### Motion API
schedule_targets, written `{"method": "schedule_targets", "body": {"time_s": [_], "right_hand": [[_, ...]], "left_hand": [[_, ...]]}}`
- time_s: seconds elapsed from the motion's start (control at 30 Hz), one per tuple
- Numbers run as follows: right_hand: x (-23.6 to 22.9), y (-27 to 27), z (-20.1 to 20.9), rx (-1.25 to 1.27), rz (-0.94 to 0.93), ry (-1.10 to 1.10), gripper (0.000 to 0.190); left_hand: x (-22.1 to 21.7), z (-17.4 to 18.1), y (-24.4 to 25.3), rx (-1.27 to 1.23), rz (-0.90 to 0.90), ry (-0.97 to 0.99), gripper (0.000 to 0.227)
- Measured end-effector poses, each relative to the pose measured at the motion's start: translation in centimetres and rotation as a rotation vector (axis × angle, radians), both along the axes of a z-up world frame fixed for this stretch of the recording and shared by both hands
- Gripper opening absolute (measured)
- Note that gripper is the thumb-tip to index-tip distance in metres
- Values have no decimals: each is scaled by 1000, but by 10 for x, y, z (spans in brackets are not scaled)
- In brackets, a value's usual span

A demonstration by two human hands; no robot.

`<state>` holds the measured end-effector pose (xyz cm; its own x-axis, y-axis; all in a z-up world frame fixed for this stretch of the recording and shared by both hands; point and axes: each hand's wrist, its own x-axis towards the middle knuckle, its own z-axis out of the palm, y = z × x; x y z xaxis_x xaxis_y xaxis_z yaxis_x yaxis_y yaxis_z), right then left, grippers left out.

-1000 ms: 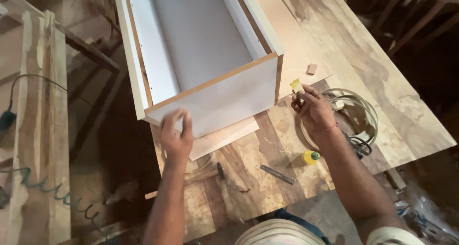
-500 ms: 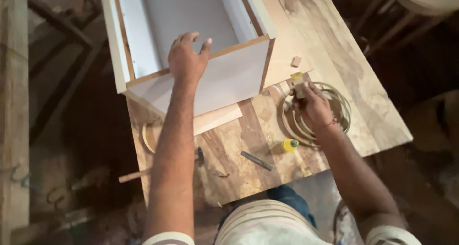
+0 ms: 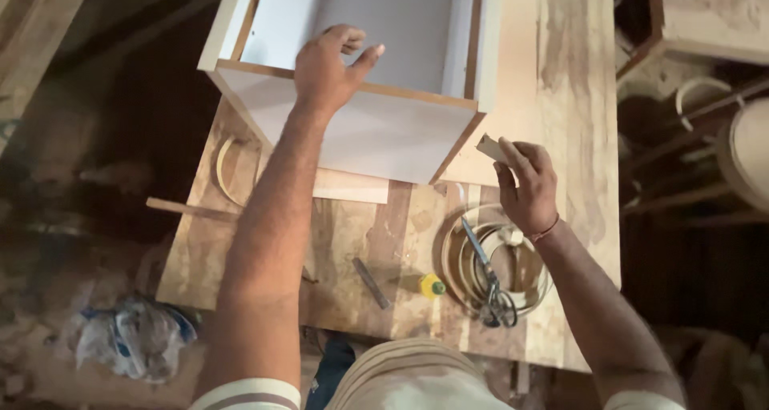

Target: The person applies edge banding to a white wooden drawer. They use a glue bottle to apply adhesive to the edge banding and then press it onto the drawer edges. The person smooths the banding along the edges to ensure it adheres properly.

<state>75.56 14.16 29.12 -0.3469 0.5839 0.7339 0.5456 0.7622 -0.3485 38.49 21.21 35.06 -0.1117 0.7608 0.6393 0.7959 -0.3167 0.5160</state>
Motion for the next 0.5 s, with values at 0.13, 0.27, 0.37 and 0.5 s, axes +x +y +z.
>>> {"method": "schedule_targets", "body": {"time_s": [0.13, 0.27, 0.37, 0.5], "right_hand": [[0, 22, 9, 116, 59, -91, 44], [1, 39, 9, 191, 128, -169, 45], [4, 50, 8, 220, 161, -204, 46], [6, 58, 6, 219, 170, -220, 47]], "left_hand": [[3, -1, 2, 23, 35, 10, 37], [3, -1, 3, 20, 72, 25, 37], [3, -1, 4, 19, 83, 32, 36], [5, -1, 4, 25, 85, 54, 36]]}}
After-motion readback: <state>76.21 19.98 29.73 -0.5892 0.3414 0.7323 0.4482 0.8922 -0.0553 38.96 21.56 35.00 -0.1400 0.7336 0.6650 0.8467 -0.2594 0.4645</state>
